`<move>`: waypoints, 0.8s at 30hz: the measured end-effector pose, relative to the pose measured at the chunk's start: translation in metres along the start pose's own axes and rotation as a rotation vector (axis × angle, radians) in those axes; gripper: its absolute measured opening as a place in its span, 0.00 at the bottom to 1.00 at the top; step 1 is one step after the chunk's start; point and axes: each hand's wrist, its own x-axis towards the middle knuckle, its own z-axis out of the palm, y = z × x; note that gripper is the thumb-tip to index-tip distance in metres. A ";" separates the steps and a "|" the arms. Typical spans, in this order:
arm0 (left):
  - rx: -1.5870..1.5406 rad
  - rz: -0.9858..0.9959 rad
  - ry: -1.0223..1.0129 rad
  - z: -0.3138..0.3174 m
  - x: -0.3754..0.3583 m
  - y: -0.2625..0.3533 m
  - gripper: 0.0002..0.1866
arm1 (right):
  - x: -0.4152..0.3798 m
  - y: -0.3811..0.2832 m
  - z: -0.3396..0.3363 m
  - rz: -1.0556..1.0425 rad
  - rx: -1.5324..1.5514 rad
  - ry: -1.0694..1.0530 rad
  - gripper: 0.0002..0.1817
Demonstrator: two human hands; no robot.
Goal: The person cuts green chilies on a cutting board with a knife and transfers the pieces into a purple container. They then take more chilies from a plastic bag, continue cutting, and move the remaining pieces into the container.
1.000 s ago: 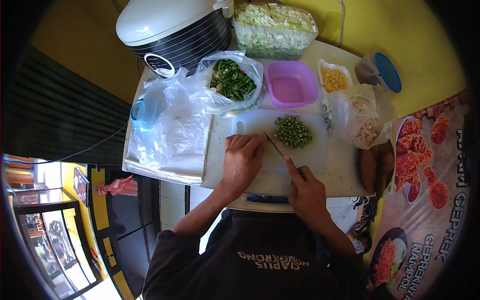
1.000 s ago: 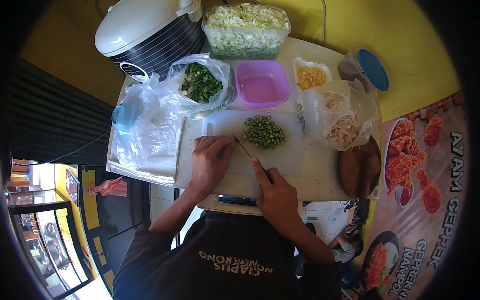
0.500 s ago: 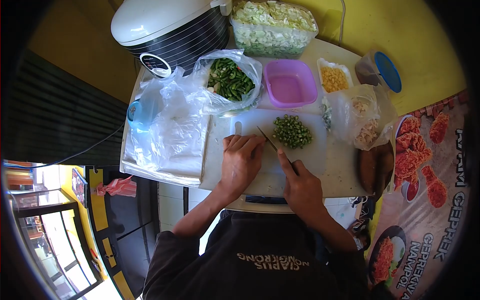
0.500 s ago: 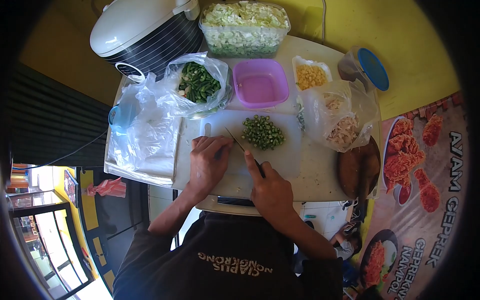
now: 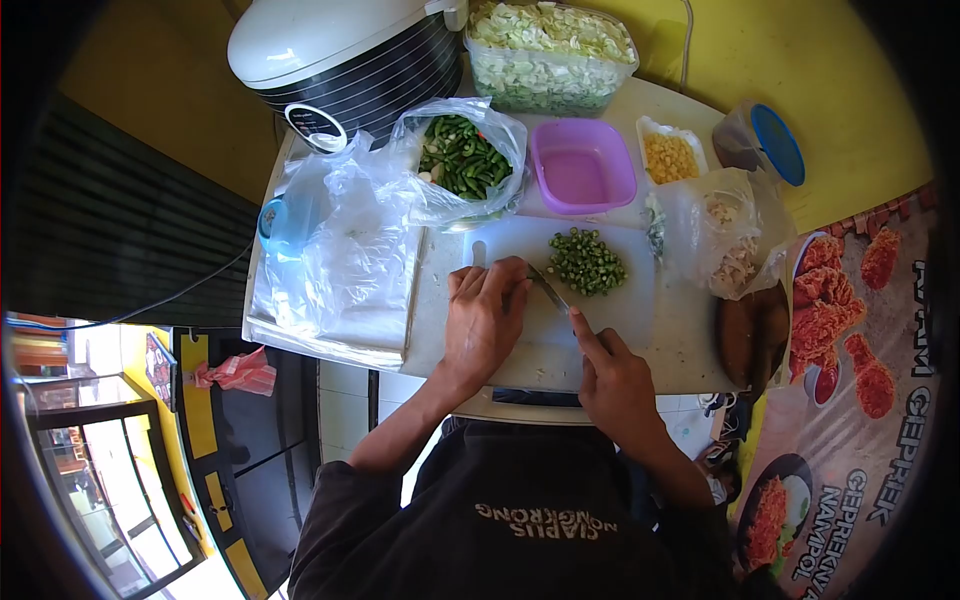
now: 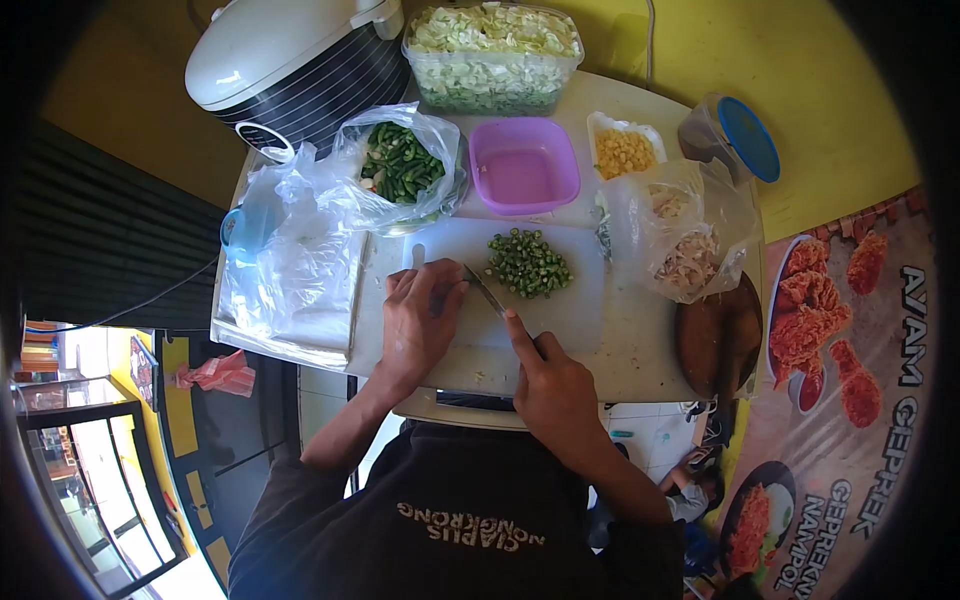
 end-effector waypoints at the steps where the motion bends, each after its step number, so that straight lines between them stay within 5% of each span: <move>1: 0.000 -0.001 0.002 0.000 0.000 0.000 0.09 | -0.001 0.003 0.000 -0.002 0.011 0.012 0.42; 24: 0.034 0.026 -0.020 0.001 0.001 -0.002 0.09 | 0.001 -0.010 0.013 -0.020 -0.041 0.085 0.45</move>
